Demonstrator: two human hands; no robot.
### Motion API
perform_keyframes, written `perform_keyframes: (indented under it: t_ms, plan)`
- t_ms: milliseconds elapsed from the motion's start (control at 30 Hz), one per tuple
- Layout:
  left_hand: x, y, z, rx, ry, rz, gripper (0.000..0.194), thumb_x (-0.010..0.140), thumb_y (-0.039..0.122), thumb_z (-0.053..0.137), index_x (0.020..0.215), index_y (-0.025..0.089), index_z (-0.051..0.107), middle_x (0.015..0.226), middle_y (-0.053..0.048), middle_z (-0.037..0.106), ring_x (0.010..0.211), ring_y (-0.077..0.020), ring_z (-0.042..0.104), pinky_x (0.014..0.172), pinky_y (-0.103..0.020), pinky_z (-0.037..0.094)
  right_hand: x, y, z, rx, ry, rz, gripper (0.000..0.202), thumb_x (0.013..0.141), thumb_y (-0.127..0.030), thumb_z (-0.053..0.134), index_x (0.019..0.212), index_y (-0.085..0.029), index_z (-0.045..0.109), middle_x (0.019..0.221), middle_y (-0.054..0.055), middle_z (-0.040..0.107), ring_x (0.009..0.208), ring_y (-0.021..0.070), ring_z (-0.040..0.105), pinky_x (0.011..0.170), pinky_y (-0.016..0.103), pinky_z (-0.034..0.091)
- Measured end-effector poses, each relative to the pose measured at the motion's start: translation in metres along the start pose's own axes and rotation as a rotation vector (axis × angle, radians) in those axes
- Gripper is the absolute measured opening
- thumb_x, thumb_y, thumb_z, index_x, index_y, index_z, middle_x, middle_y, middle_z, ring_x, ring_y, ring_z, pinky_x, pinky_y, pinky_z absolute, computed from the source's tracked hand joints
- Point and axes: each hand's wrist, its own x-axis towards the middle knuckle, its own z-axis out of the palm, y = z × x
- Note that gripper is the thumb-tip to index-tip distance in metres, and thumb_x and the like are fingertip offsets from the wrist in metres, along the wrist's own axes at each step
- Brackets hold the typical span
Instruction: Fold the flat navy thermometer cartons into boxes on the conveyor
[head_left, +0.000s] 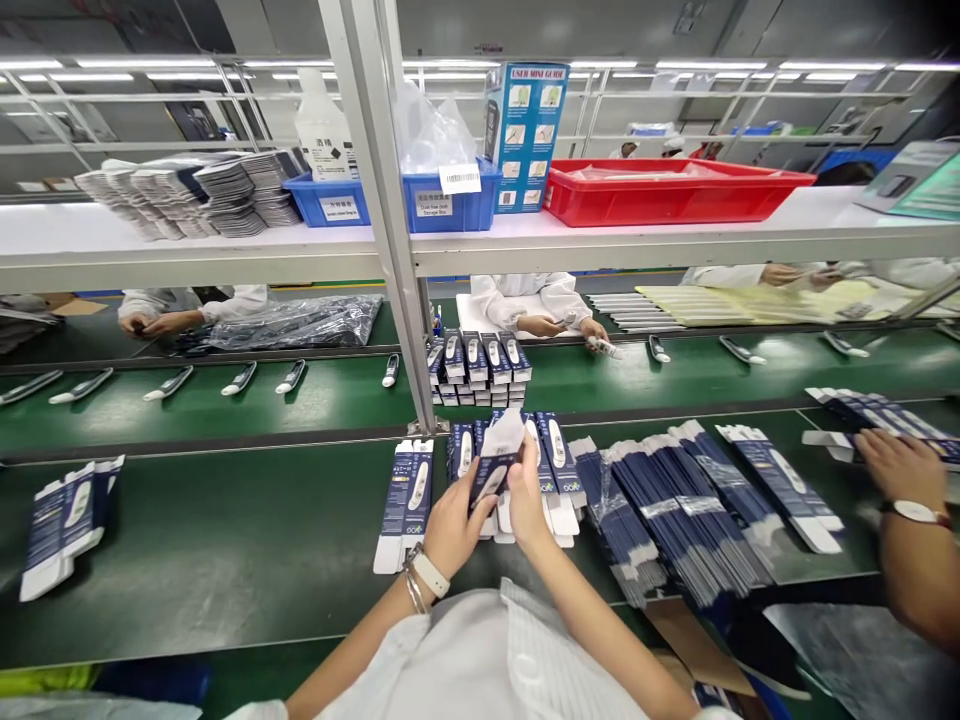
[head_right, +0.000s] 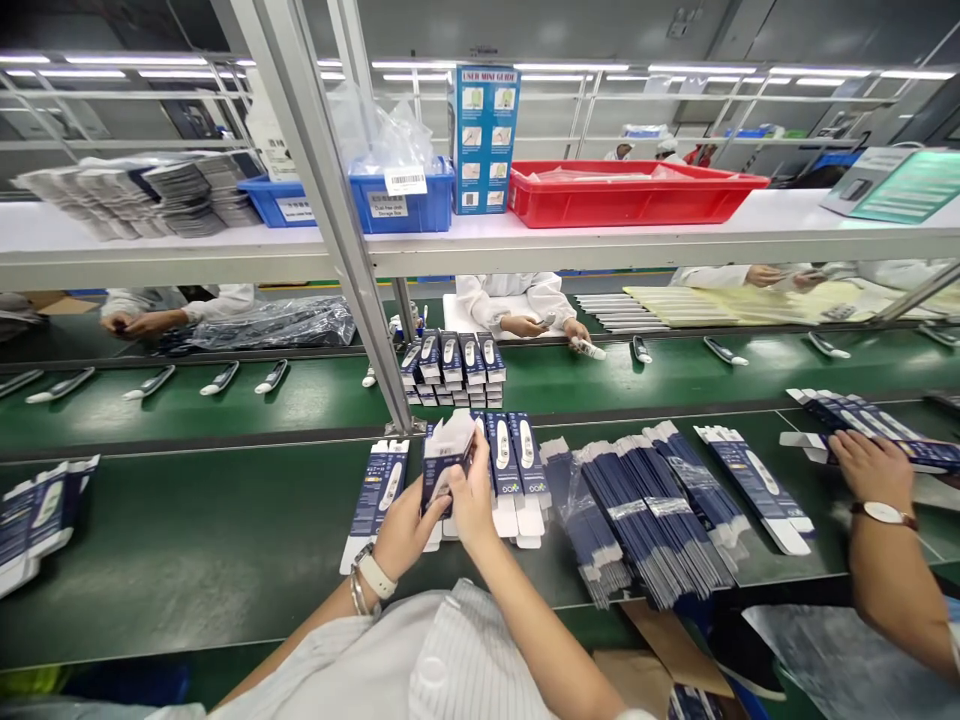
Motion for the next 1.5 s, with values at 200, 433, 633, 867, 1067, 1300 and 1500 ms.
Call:
perform_keyframes:
  t_ms: [200,433,633,867,1067,1300,1500]
  plan:
    - [-0.001,-0.002,0.009,0.079,0.034,0.085,0.045,0.088,0.032,0.04,0.128,0.012,0.037,0.13,-0.02,0.045,0.125,-0.0285,0.04,0.098,-0.049,0.039,-0.019,-0.015,0.017,0.127,0.047,0.153,0.057,0.075,-0.051,0.055,0.12,-0.02,0.039,0.114,0.01,0.052,0.102,0.0232,0.053,0.089,0.039,0.041]
    - [-0.008,0.006,0.002,-0.412,-0.039,0.007,0.065,0.086,0.037,0.048,0.141,0.018,0.018,0.144,-0.015,0.03,0.132,-0.0273,0.029,0.104,-0.044,0.034,-0.021,-0.016,0.016,0.043,0.166,0.064,0.033,0.076,-0.037,0.056,0.104,-0.019,0.052,0.101,0.005,0.056,0.09,0.0192,0.054,0.082,0.036,0.043]
    - [-0.007,0.027,-0.029,-0.732,-0.059,-0.134,0.054,0.084,0.047,0.047,0.131,0.019,0.043,0.139,-0.012,0.041,0.129,-0.0265,0.035,0.104,-0.041,0.033,-0.026,-0.02,0.019,0.077,0.156,-0.038,0.027,0.078,-0.025,0.055,0.104,-0.02,0.051,0.089,0.003,0.056,0.085,0.0172,0.054,0.078,0.033,0.044]
    - [-0.013,0.051,-0.046,-0.83,0.04,-0.312,0.037,0.077,0.032,0.062,0.112,0.02,0.061,0.12,-0.01,0.059,0.111,-0.0251,0.054,0.095,-0.035,0.042,-0.033,-0.028,0.029,0.171,0.1,-0.2,0.036,0.087,-0.042,0.038,0.115,-0.022,0.045,0.09,0.004,0.053,0.085,0.0182,0.052,0.078,0.036,0.043]
    - [-0.02,0.057,-0.048,-0.752,0.173,-0.322,0.036,0.08,0.037,0.058,0.113,0.022,0.062,0.12,-0.009,0.06,0.111,-0.0227,0.055,0.095,-0.033,0.042,-0.033,-0.036,0.032,0.237,0.067,-0.23,0.04,0.083,-0.027,0.048,0.121,-0.026,0.035,0.1,0.004,0.047,0.081,0.0154,0.054,0.076,0.036,0.046]
    - [-0.025,0.059,-0.052,-0.402,0.292,-0.004,0.027,0.083,0.023,0.056,0.108,0.025,0.064,0.109,-0.006,0.066,0.102,-0.0179,0.06,0.089,-0.029,0.048,-0.036,-0.041,0.033,0.158,0.076,-0.351,0.05,0.077,-0.019,0.053,0.122,-0.026,0.033,0.103,0.005,0.044,0.08,0.015,0.053,0.075,0.036,0.048]
    - [-0.03,0.046,-0.057,-0.115,0.264,0.564,0.041,0.078,0.017,0.062,0.117,0.03,0.057,0.123,-0.008,0.058,0.106,-0.0214,0.058,0.084,-0.034,0.05,-0.036,-0.051,0.03,0.237,0.068,-0.309,0.032,0.086,-0.03,0.039,0.118,-0.024,0.04,0.093,0.005,0.051,0.074,0.0158,0.055,0.067,0.035,0.048]
